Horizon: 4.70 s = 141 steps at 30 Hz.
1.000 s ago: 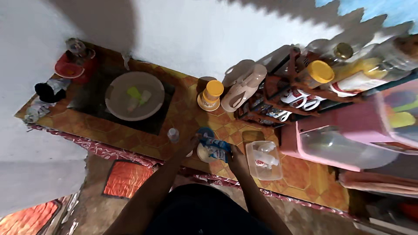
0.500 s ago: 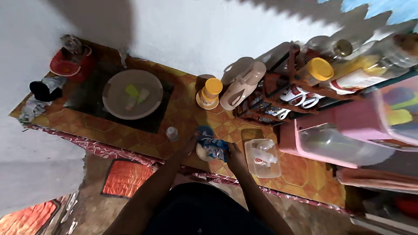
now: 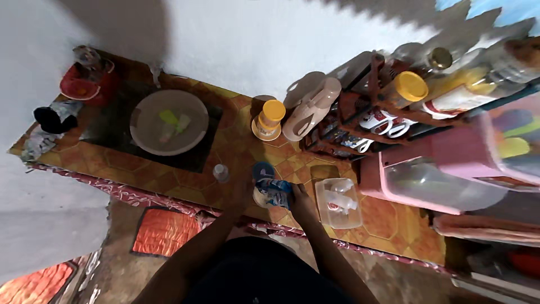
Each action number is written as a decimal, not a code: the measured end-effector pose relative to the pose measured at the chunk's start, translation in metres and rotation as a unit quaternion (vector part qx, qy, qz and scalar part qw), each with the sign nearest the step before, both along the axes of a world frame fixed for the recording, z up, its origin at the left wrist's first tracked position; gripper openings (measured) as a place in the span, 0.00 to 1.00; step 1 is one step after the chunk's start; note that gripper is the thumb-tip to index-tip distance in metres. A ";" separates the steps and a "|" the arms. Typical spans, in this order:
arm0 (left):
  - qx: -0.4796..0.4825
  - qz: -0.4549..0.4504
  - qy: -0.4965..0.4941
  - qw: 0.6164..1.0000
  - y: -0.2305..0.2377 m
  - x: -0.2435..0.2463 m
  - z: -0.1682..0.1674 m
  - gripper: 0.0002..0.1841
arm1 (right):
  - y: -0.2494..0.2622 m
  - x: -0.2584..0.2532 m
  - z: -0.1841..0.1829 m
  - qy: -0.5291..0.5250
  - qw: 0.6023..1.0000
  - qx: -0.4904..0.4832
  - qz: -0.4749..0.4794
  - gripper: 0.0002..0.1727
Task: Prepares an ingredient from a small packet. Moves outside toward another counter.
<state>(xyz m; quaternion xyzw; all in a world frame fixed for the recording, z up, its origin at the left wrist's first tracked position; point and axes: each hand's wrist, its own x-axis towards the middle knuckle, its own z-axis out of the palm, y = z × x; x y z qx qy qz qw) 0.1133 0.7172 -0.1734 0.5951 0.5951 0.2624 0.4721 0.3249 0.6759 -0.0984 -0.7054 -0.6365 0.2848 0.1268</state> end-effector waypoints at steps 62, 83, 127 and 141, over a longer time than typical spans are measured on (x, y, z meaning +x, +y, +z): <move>0.005 -0.171 0.050 0.984 -0.019 0.021 0.016 0.38 | -0.021 0.007 -0.023 0.051 0.998 0.033 -0.017 0.28; -0.006 -0.037 -0.064 0.997 0.010 0.005 0.046 0.29 | -0.025 0.012 -0.029 0.062 0.994 0.089 -0.018 0.25; 0.006 -0.137 0.105 0.985 -0.005 0.029 0.033 0.43 | -0.023 0.016 -0.031 0.107 0.990 0.060 -0.067 0.25; -0.011 -0.080 0.093 0.992 -0.004 0.006 0.039 0.43 | -0.023 0.024 -0.043 0.092 0.986 0.124 -0.069 0.21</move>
